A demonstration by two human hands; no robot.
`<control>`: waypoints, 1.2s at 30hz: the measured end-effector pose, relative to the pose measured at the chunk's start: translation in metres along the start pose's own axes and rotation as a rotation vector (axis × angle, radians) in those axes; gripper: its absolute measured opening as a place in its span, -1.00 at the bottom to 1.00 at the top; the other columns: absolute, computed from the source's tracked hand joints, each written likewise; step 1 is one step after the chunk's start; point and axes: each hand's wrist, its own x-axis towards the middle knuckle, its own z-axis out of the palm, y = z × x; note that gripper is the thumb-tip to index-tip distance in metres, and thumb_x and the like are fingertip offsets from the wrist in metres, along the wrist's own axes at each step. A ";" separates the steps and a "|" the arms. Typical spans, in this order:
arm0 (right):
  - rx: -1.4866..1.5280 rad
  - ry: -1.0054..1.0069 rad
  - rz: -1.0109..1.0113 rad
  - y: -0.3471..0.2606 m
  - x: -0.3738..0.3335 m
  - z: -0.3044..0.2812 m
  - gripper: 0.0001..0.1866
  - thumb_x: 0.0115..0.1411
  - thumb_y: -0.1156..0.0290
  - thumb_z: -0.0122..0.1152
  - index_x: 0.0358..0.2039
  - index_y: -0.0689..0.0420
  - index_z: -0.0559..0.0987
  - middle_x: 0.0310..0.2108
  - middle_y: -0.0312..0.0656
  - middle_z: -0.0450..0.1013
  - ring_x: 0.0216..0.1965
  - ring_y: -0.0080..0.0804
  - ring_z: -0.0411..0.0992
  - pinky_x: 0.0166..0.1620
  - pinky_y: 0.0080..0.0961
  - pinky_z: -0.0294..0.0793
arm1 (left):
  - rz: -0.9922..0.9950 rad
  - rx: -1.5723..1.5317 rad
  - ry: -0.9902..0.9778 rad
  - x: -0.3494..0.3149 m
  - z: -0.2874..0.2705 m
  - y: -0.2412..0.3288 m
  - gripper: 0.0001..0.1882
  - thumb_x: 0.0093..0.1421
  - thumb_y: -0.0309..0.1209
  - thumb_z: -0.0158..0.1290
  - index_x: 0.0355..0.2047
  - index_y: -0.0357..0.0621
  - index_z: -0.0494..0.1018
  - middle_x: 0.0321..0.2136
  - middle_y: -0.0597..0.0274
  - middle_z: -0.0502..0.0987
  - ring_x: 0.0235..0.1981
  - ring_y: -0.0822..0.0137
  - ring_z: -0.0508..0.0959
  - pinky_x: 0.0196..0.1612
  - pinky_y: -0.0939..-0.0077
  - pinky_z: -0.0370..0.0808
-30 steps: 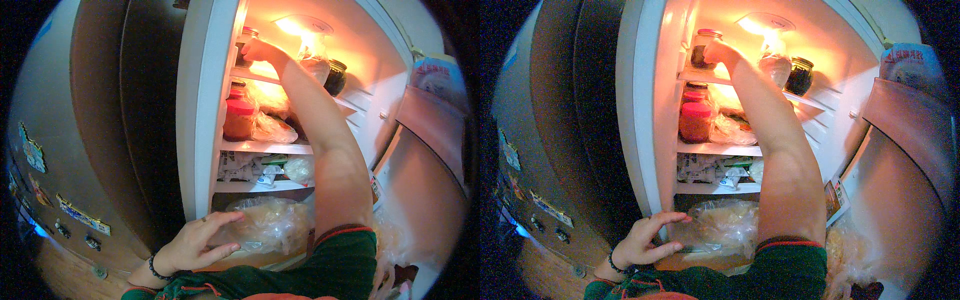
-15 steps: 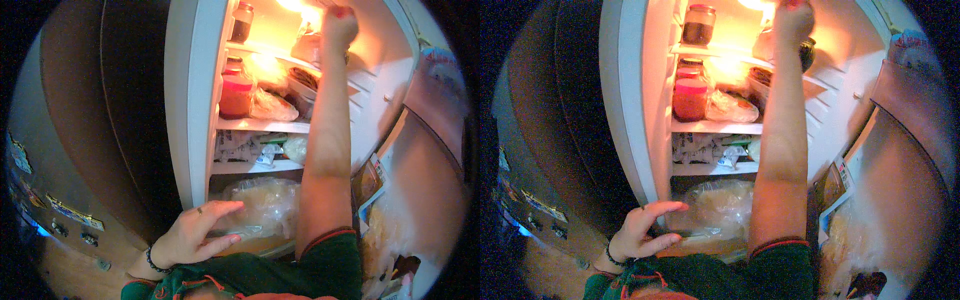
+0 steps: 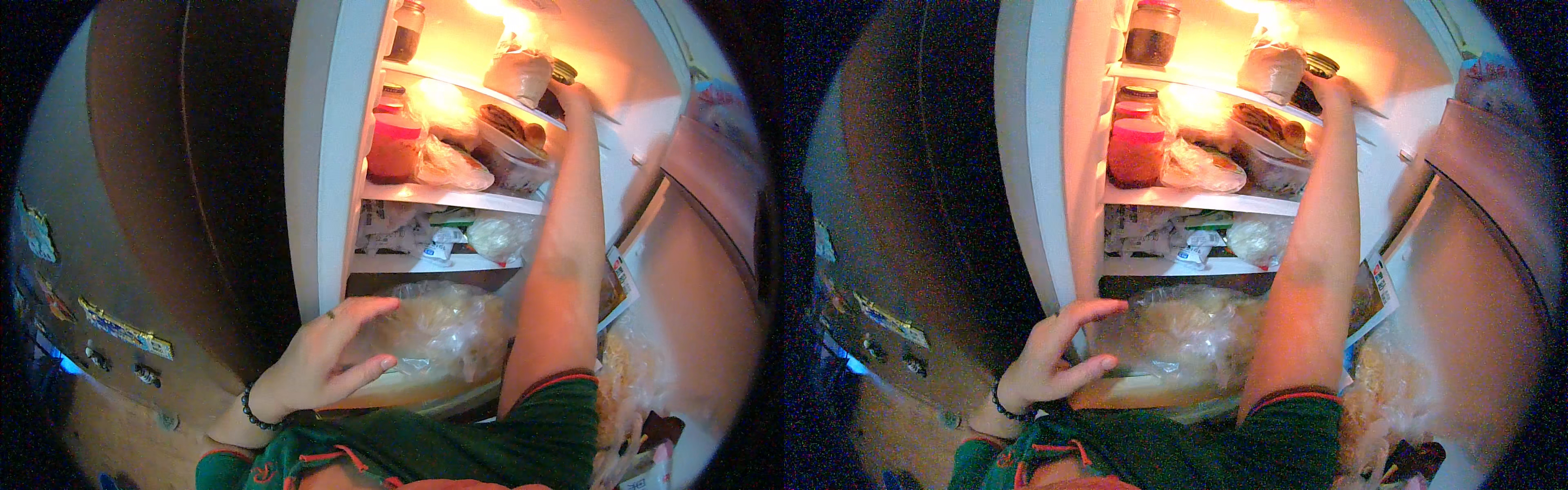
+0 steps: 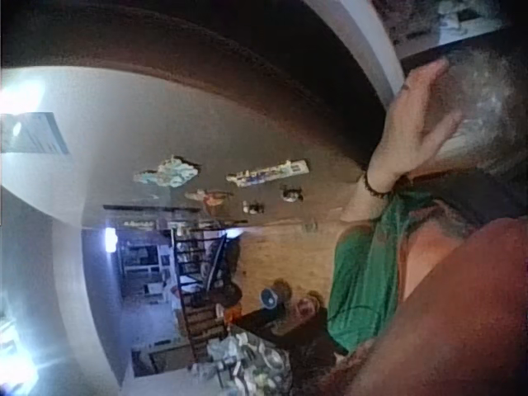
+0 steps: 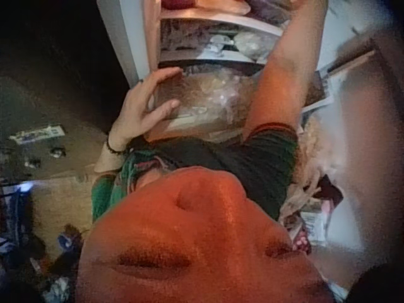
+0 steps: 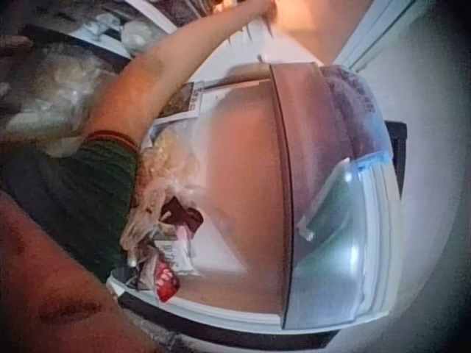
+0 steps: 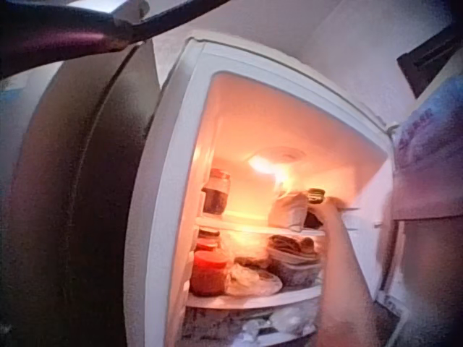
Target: The person organizes food items in a kitchen by moving them from a cluttered table into a refrigerator. They handle various items including plastic bags of food, jars, and cans, placing them onto shelves inside the fridge. The person also wipes the table surface with a cloth during the process.
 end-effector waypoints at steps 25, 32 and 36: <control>0.838 -0.511 -0.451 -0.213 -0.133 0.075 -0.47 -0.13 0.04 0.38 -0.23 0.14 0.53 -0.43 -0.25 0.52 -0.43 -0.49 0.47 -0.34 -0.48 0.46 | -0.097 -0.007 0.053 -0.002 0.003 -0.008 -0.34 0.08 -0.39 0.15 0.15 -0.25 0.12 0.09 0.01 0.31 0.12 0.15 0.33 0.17 0.35 0.24; 0.299 -0.633 -0.414 -0.213 -0.111 0.080 -0.26 0.01 -0.27 0.07 0.01 0.07 0.43 -0.13 -0.15 0.46 -0.09 -0.25 0.40 -0.18 -0.15 0.43 | -0.081 -0.027 0.029 -0.001 0.005 -0.005 -0.32 0.08 -0.38 0.15 0.15 -0.26 0.11 0.08 -0.03 0.31 0.13 0.14 0.32 0.18 0.32 0.24; 0.169 -0.554 -0.509 -0.220 -0.125 0.070 -0.19 -0.04 -0.33 0.02 0.00 0.10 0.43 -0.14 -0.06 0.46 -0.13 -0.19 0.41 -0.21 -0.11 0.46 | -0.116 -0.036 0.037 -0.002 0.003 -0.005 -0.31 0.08 -0.38 0.16 0.16 -0.27 0.10 0.08 -0.04 0.31 0.13 0.14 0.33 0.18 0.33 0.24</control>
